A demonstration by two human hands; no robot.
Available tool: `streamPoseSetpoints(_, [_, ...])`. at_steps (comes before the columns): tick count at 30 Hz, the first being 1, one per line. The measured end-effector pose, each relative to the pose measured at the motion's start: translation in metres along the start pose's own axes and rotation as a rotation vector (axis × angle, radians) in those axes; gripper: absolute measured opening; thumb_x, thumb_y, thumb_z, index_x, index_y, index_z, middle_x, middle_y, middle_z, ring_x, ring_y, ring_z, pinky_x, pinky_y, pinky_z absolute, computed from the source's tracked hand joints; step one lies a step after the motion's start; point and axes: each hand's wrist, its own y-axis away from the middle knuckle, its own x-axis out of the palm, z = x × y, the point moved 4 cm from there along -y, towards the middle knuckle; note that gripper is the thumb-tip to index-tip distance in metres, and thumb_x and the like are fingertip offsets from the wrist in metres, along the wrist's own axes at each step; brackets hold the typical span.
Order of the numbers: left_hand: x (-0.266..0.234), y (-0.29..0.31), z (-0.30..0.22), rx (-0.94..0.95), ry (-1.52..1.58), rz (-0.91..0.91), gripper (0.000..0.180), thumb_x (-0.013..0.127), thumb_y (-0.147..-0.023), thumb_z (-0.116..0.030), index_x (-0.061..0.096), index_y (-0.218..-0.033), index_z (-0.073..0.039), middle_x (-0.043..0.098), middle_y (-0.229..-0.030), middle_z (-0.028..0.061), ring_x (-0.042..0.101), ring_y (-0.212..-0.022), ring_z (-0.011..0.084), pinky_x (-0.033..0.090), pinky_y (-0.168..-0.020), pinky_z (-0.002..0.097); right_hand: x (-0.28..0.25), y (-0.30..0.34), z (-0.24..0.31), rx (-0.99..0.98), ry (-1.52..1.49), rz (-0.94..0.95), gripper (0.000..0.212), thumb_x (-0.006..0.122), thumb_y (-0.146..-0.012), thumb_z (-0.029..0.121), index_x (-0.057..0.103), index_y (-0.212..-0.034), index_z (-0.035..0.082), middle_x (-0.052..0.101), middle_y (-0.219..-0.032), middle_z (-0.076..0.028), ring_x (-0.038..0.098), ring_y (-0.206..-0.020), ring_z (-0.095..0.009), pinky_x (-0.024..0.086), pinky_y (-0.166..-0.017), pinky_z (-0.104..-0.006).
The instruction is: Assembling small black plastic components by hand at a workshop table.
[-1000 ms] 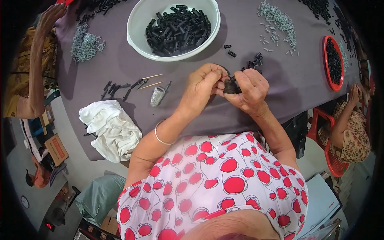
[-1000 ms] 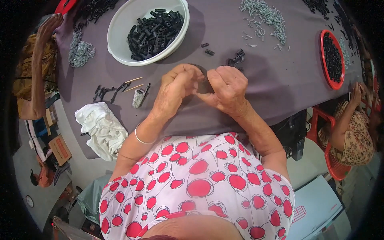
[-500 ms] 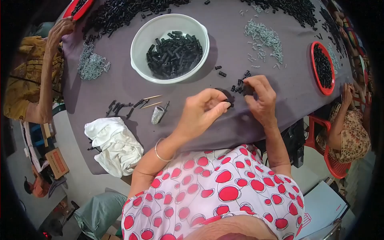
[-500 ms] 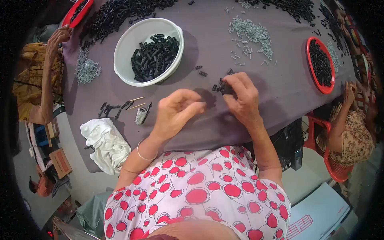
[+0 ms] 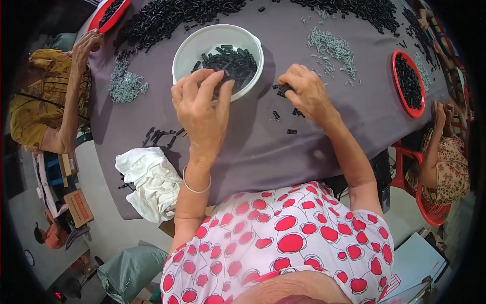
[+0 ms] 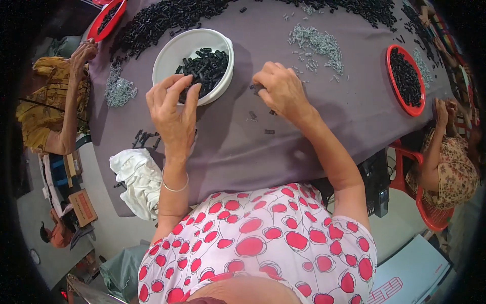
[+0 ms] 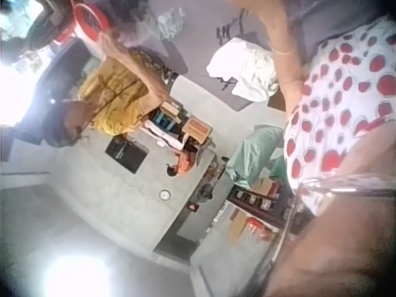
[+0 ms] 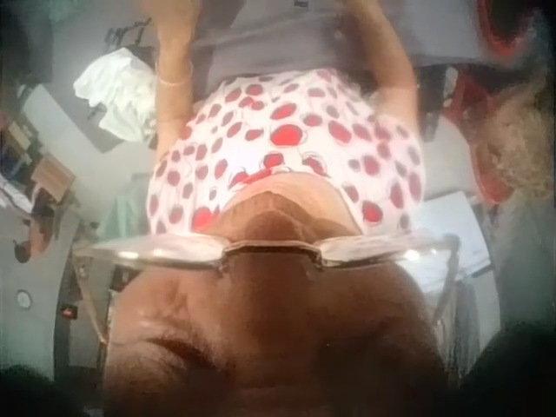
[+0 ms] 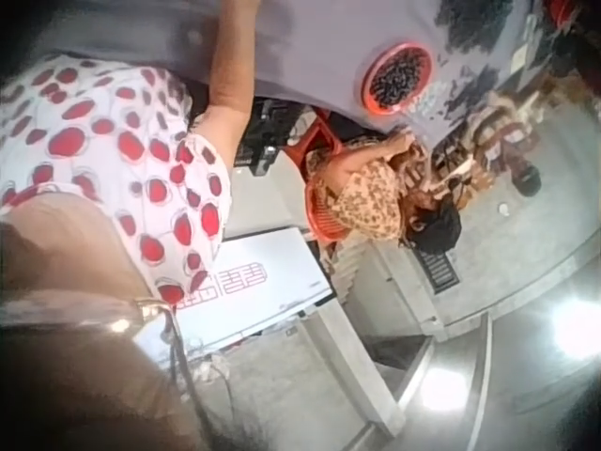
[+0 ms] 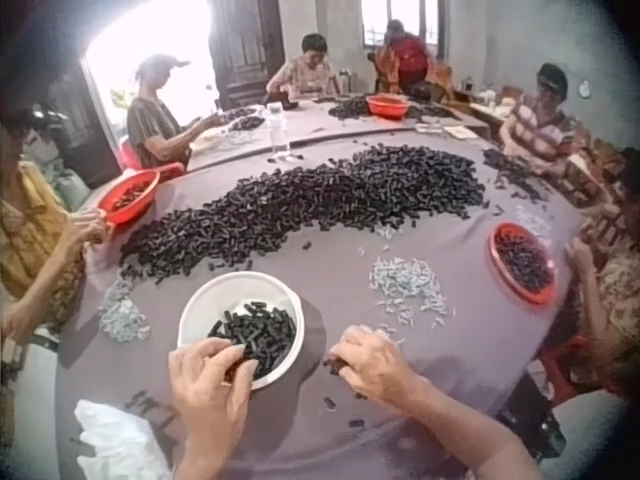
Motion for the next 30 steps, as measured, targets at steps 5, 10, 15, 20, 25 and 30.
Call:
streamPoseSetpoints(5, [0.003, 0.023, -0.022, -0.064, 0.341, 0.059, 0.021, 0.07, -0.071, 0.001, 0.064, -0.091, -0.003, 0.059, -0.087, 0.0085, 0.055, -0.081, 0.0277, 0.043, -0.073, 0.0376, 0.011, -0.01, -0.008, 0.022, 0.057, 0.149, 0.014, 0.059, -0.07, 0.011, 0.062, -0.084, 0.009, 0.055, -0.084, -0.005, 0.054, -0.085, -0.026, 0.041, -0.072, -0.0402])
streamPoseSetpoints(10, [0.021, 0.051, -0.032, -0.198, 0.533, 0.344, 0.017, 0.068, -0.075, 0.001, 0.064, -0.091, -0.001, 0.061, -0.087, 0.0099, 0.06, -0.069, 0.0191, 0.047, -0.058, 0.0272, -0.004, 0.006, -0.012, 0.062, 0.088, 0.127, 0.016, 0.061, -0.067, 0.01, 0.061, -0.084, 0.009, 0.056, -0.084, -0.005, 0.054, -0.085, -0.025, 0.04, -0.07, -0.0381])
streamPoseSetpoints(15, [0.03, 0.058, -0.028, -0.366, 0.628, 0.499, 0.016, 0.066, -0.078, -0.001, 0.064, -0.094, 0.0, 0.061, -0.084, 0.0074, 0.055, -0.063, 0.012, 0.044, -0.056, 0.0244, -0.014, 0.023, -0.004, 0.052, 0.082, -0.006, 0.021, 0.063, -0.064, 0.008, 0.062, -0.085, 0.009, 0.056, -0.085, -0.004, 0.052, -0.085, -0.024, 0.039, -0.07, -0.0369])
streamPoseSetpoints(20, [0.034, 0.064, -0.021, -0.547, 0.701, 0.524, 0.018, 0.063, -0.082, -0.002, 0.063, -0.099, 0.001, 0.06, -0.082, 0.0027, 0.052, -0.065, 0.0055, 0.043, -0.057, 0.0203, -0.012, 0.021, 0.018, -0.016, 0.12, -0.055, 0.025, 0.064, -0.062, 0.009, 0.063, -0.086, 0.01, 0.055, -0.086, -0.003, 0.05, -0.086, -0.023, 0.037, -0.071, -0.0364])
streamPoseSetpoints(25, [0.043, 0.071, -0.016, -0.689, 0.839, 0.559, 0.022, 0.063, -0.085, -0.006, 0.061, -0.104, 0.004, 0.061, -0.082, 0.0023, 0.051, -0.068, 0.0038, 0.043, -0.059, 0.0187, 0.002, 0.025, 0.02, -0.082, 0.191, -0.028, 0.024, 0.064, -0.059, 0.011, 0.062, -0.083, 0.01, 0.054, -0.085, -0.002, 0.05, -0.085, -0.022, 0.035, -0.074, -0.0357])
streamPoseSetpoints(30, [0.042, 0.06, -0.022, -0.929, 0.916, 0.713, 0.023, 0.061, -0.087, -0.016, 0.063, -0.099, 0.004, 0.064, -0.08, 0.0034, 0.057, -0.067, 0.0078, 0.047, -0.059, 0.0223, -0.017, 0.034, 0.035, -0.176, 0.163, -0.088, 0.027, 0.066, -0.056, 0.012, 0.06, -0.082, 0.009, 0.053, -0.086, -0.002, 0.049, -0.084, -0.02, 0.034, -0.076, -0.0361])
